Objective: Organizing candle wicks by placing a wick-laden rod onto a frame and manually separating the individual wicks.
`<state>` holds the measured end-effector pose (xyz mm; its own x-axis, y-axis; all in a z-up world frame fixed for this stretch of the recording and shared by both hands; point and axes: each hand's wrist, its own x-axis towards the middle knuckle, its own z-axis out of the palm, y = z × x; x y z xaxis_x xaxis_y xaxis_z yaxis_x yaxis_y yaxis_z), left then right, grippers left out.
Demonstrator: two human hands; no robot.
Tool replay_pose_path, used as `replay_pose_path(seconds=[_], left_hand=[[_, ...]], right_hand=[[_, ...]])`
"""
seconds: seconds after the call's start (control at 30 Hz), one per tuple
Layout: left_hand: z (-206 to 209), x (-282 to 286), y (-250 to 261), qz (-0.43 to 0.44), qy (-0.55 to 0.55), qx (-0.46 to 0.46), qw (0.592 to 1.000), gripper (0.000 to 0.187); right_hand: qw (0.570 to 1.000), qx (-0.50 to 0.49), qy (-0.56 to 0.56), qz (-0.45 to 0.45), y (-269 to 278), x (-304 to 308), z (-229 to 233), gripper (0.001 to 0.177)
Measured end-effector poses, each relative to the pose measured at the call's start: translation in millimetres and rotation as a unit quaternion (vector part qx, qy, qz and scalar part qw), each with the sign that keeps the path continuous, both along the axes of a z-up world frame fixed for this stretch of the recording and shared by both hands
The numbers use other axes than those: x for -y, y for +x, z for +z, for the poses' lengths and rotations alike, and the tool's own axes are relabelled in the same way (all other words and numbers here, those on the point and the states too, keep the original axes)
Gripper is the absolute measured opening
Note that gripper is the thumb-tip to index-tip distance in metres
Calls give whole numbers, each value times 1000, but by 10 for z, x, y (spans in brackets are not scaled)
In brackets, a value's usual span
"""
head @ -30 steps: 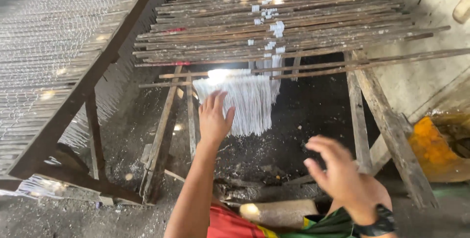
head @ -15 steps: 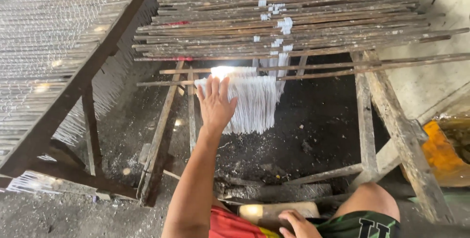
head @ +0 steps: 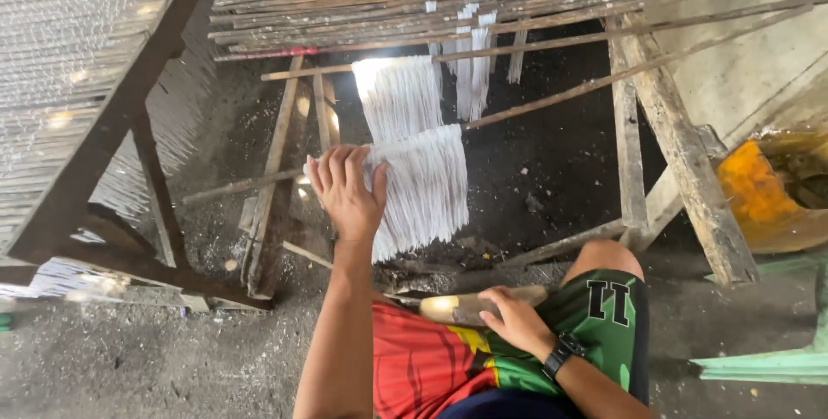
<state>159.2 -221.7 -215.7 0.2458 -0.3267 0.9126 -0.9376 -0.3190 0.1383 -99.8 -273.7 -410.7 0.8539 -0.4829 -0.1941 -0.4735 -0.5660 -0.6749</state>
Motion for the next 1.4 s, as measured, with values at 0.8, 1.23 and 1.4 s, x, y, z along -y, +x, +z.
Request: replay_pose_path(seconds=[0.8,1.23,1.4], left_hand=[[-374,-183,124,59,-5,26,998,25],[-268,-157,85,54,-28,14,998,26],[-255,-157,37,45,-45,21,998,26]], right_hand=[[948,17,-308,-74,1659,2379,2434,40],[966,-72,-240,-69,1085,1562,2972,43],[898,119,-419,-62,648,1436,2170,24]])
